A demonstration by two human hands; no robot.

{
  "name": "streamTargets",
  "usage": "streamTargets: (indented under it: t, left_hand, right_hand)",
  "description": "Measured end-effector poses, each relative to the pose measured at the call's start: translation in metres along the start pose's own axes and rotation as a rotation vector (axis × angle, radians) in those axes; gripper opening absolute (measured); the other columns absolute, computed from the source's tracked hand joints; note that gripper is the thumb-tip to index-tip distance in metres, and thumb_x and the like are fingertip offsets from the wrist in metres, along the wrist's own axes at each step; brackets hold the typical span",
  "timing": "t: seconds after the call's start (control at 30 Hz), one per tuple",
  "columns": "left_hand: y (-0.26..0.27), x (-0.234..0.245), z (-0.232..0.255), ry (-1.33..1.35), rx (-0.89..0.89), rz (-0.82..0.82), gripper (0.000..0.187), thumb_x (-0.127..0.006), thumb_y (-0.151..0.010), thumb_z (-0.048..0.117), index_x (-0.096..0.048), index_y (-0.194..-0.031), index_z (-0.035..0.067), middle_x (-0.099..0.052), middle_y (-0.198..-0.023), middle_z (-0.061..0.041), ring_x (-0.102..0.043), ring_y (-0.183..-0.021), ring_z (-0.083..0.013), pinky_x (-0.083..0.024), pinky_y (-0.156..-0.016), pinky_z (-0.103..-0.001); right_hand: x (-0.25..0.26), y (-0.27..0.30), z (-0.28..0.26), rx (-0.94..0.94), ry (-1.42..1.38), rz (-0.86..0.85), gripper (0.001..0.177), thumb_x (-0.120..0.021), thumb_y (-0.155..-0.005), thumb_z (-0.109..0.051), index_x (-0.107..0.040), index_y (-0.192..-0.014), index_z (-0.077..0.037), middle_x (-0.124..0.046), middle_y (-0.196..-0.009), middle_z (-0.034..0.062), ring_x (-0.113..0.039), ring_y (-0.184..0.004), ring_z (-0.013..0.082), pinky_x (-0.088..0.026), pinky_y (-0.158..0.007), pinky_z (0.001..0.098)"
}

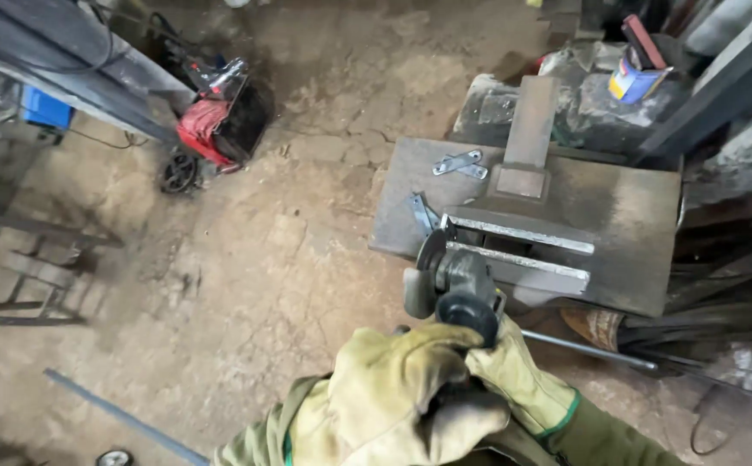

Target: Using an angle grinder to smooth and shape small metal components held in a bench vise.

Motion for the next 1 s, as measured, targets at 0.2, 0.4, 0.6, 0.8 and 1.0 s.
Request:
streamTargets:
  t: [0.2, 0.4, 0.6, 0.8, 1.0]
  left_hand:
    - [-0.035, -0.008, 0.017, -0.098, 0.156, 0.012, 0.047, -0.082, -0.091, 0.042, -0.069, -0.118, 0.005, -0.075, -0.101, -0.013, -0.076, -0.083, -0.0325, -0.063, -0.073, -0.037]
    - [-0.052, -0.025, 0.019, -0.103, 0.191, 0.089, 0.041, -0.078, -0.096, 0.041, -0.067, -0.121, 0.01, -0.074, -0.104, -0.01, -0.075, -0.091, -0.0308, -0.061, -0.078, -0.036]
    - [-0.075, -0.025, 0.017, -0.084, 0.422, -0.043, 0.032, -0.079, -0.09, 0.041, -0.072, -0.105, 0.014, -0.075, -0.093, -0.009, -0.074, -0.08, -0.0314, -0.059, -0.065, -0.037]
    - [-0.046, -0.021, 0.021, -0.09, 0.203, 0.102, 0.04, -0.073, -0.093, 0.036, -0.07, -0.11, 0.0, -0.073, -0.094, -0.015, -0.074, -0.083, -0.0304, -0.061, -0.068, -0.039]
    - [-0.011, -0.016, 0.002, -0.184, 0.025, -0.018, 0.027, -0.072, -0.093, 0.028, -0.066, -0.096, 0.002, -0.075, -0.109, -0.015, -0.079, -0.087, -0.0257, -0.058, -0.062, -0.035]
  right_hand:
    - [0.059, 0.053, 0.122, 0.006, -0.089, -0.046, 0.073, -0.092, -0.069, -0.028, -0.06, -0.131, -0.005, -0.072, -0.118, 0.0063, -0.068, -0.104, 0.0177, -0.059, -0.088, 0.0366]
    - [0.1, 0.083, 0.2, -0.011, -0.166, -0.074, 0.073, -0.091, -0.071, -0.029, -0.06, -0.132, -0.005, -0.072, -0.118, 0.007, -0.069, -0.104, 0.0187, -0.06, -0.089, 0.037]
    - [0.1, 0.115, 0.241, -0.012, -0.225, -0.072, 0.072, -0.091, -0.072, -0.029, -0.06, -0.132, -0.004, -0.073, -0.118, 0.0077, -0.069, -0.104, 0.0198, -0.06, -0.089, 0.0375]
    - [0.108, 0.122, 0.27, -0.014, -0.278, -0.1, 0.072, -0.091, -0.073, -0.03, -0.06, -0.133, -0.004, -0.073, -0.118, 0.0084, -0.069, -0.105, 0.0209, -0.06, -0.089, 0.0379]
    - [0.092, 0.116, 0.261, -0.031, -0.331, -0.143, 0.072, -0.09, -0.074, -0.03, -0.06, -0.133, -0.004, -0.073, -0.118, 0.0091, -0.07, -0.105, 0.022, -0.06, -0.089, 0.0384]
Point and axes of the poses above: each hand's wrist, its own y-axis away from the middle knuckle, its own x-axis out of the back of the hand, z = x × y, the point moved 3 cm from there along -y, towards the middle knuckle
